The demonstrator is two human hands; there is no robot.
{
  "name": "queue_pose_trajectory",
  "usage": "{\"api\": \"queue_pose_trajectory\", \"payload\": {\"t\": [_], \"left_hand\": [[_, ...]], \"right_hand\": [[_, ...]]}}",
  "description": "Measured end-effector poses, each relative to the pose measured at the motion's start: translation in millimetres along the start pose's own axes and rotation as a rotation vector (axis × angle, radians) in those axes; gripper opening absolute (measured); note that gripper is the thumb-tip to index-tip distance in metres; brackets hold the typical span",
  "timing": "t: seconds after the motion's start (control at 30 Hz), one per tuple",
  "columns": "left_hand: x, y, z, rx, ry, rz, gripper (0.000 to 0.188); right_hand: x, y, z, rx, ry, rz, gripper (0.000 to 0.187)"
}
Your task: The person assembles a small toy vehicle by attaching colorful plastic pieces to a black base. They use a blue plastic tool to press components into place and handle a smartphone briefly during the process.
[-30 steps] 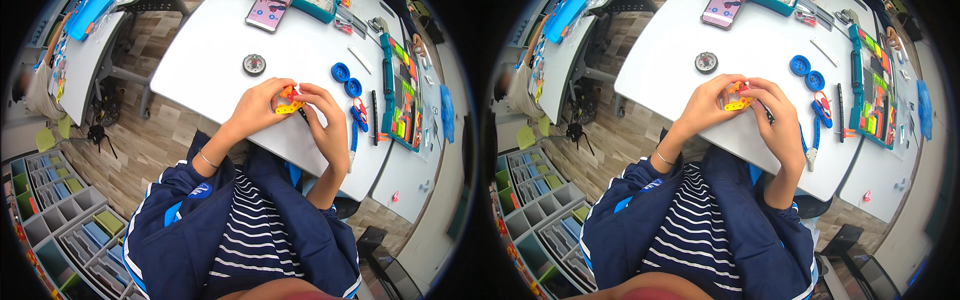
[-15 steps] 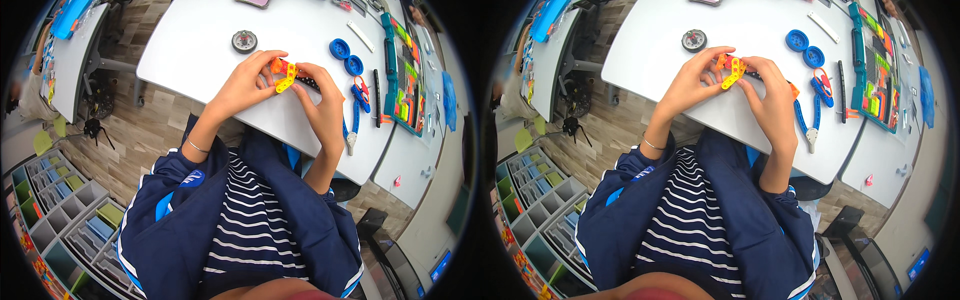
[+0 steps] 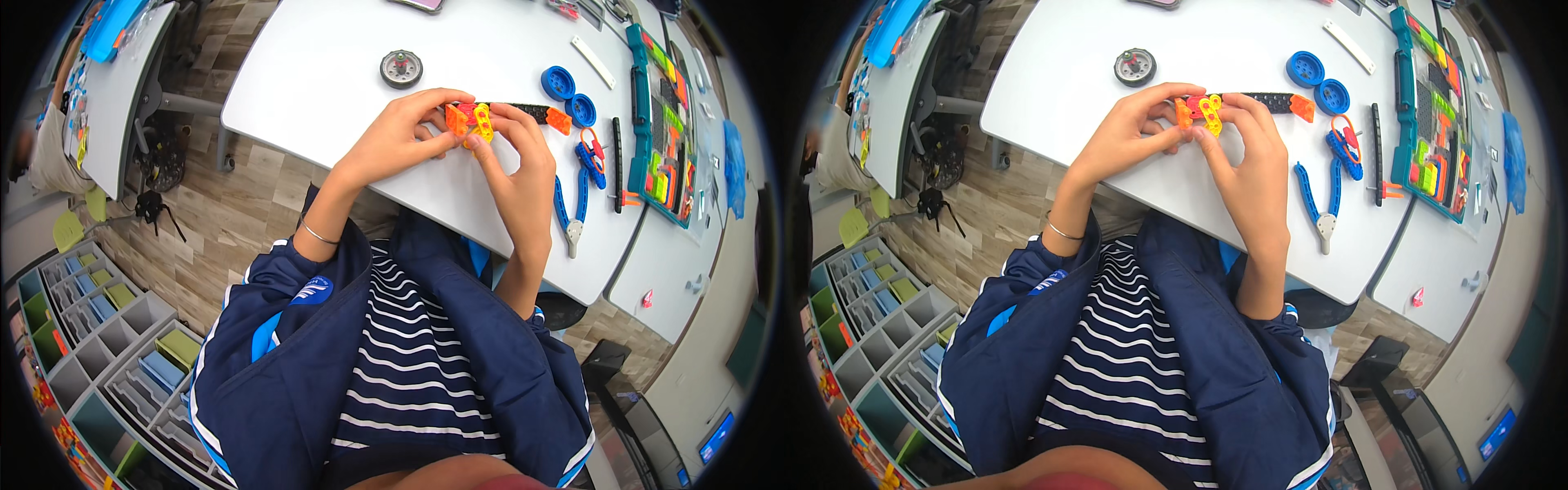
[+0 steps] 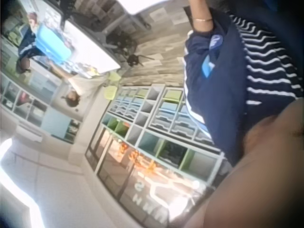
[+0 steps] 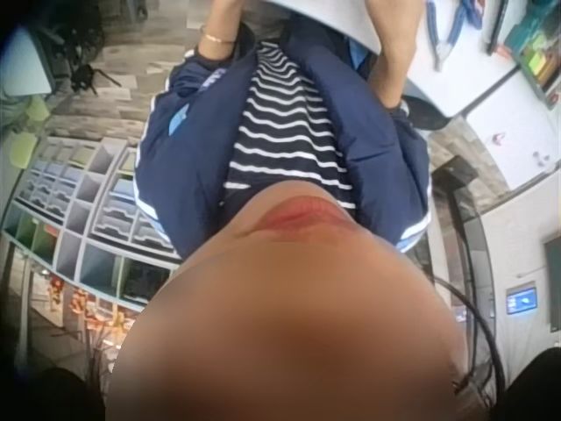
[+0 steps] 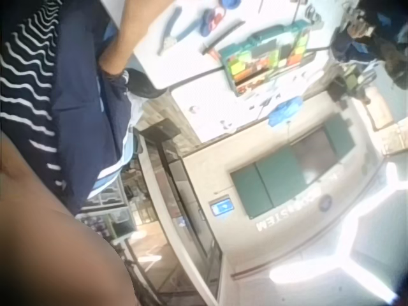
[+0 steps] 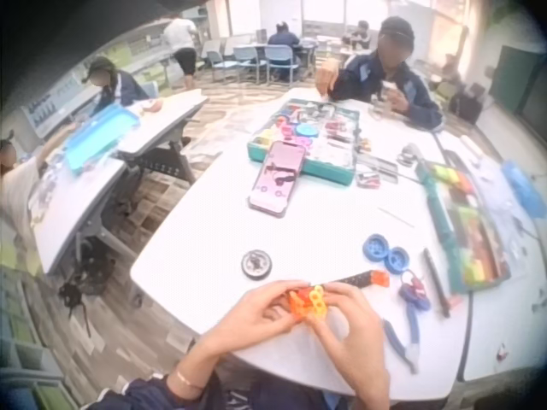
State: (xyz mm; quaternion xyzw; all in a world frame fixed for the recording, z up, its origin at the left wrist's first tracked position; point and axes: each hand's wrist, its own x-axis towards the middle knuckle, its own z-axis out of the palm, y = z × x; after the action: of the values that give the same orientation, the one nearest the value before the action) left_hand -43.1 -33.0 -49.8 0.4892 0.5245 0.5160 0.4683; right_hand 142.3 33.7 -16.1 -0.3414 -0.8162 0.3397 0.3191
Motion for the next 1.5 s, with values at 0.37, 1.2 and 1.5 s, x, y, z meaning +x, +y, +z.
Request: {"api": "queue_pose_trajectory", "payload": {"t": [0.37, 1.2, 1.5], "left_hand": [[3, -11, 26, 0.465, 0.345, 0.267, 0.028], [-3, -7, 29, 0.065, 0.318, 0.099, 0.028], [-8, -1, 40, 0.034, 0.348, 0.114, 0.026]], "right_hand": [[-4, -3, 17, 0.073, -0.024, 0.080, 0.013], [-9, 0, 25, 0.470, -0.006, 0.472, 0.009], [-14, 5, 39, 0.660, 0.099, 0.368, 0.019]]}}
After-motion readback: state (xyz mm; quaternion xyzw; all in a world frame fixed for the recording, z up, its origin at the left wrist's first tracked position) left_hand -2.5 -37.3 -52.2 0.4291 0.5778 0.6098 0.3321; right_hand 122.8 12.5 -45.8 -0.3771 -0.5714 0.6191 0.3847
